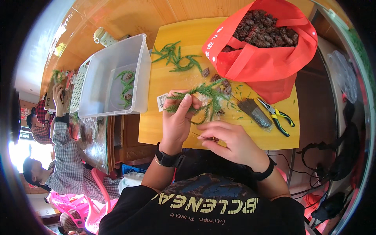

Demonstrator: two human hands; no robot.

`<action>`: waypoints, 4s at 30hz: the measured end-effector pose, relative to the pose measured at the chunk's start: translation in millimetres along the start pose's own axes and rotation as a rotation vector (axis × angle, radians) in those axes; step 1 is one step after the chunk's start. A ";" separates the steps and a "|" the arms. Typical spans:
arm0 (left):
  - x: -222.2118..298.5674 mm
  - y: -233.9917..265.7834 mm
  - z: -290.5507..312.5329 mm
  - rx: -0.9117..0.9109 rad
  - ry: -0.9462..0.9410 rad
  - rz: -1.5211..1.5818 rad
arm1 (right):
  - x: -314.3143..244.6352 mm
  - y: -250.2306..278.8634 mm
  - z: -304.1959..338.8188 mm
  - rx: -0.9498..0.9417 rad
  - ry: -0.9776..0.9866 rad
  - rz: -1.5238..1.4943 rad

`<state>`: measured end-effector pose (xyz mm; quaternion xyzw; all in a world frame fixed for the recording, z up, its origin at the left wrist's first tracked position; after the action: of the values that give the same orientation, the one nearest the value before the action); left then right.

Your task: Assembling artificial pine branches by trimming them with pliers and attaching pine cones.

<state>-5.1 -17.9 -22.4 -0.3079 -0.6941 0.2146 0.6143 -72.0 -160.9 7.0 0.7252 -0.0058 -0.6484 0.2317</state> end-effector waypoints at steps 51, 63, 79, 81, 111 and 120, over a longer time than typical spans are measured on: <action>12.8 -18.1 9.9 -0.079 -0.006 -0.136 | -0.4 -3.0 -24.7 0.578 0.160 -0.051; 12.8 -13.7 14.5 -0.155 -0.136 -0.185 | -32.9 14.9 -16.1 0.681 0.212 0.396; 15.8 -12.7 17.2 -0.184 0.014 -0.014 | -23.1 20.6 -28.1 0.343 0.195 0.207; 14.4 -11.2 17.3 -0.157 0.039 -0.001 | -22.0 20.9 -30.4 0.343 0.255 0.186; 17.9 -12.4 16.0 -0.224 -0.143 -0.187 | -10.0 15.1 -25.7 0.278 0.142 -0.091; 17.6 -6.8 15.2 -0.198 -0.238 -0.317 | -12.9 14.8 -21.6 0.303 0.109 0.028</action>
<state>-22.1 -9.5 -7.4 -0.2263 -0.8192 0.0812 0.5207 -49.4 -163.0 25.3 0.7857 -0.1008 -0.5966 0.1286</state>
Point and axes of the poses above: each hand's wrist, its own z-axis away from the middle knuckle, its own y-axis out of the back of the hand, x = y × z, the point moved 2 cm from there along -z, towards the middle knuckle, and after that the axes turned 11 degrees about -y, right-handed, at the moved point
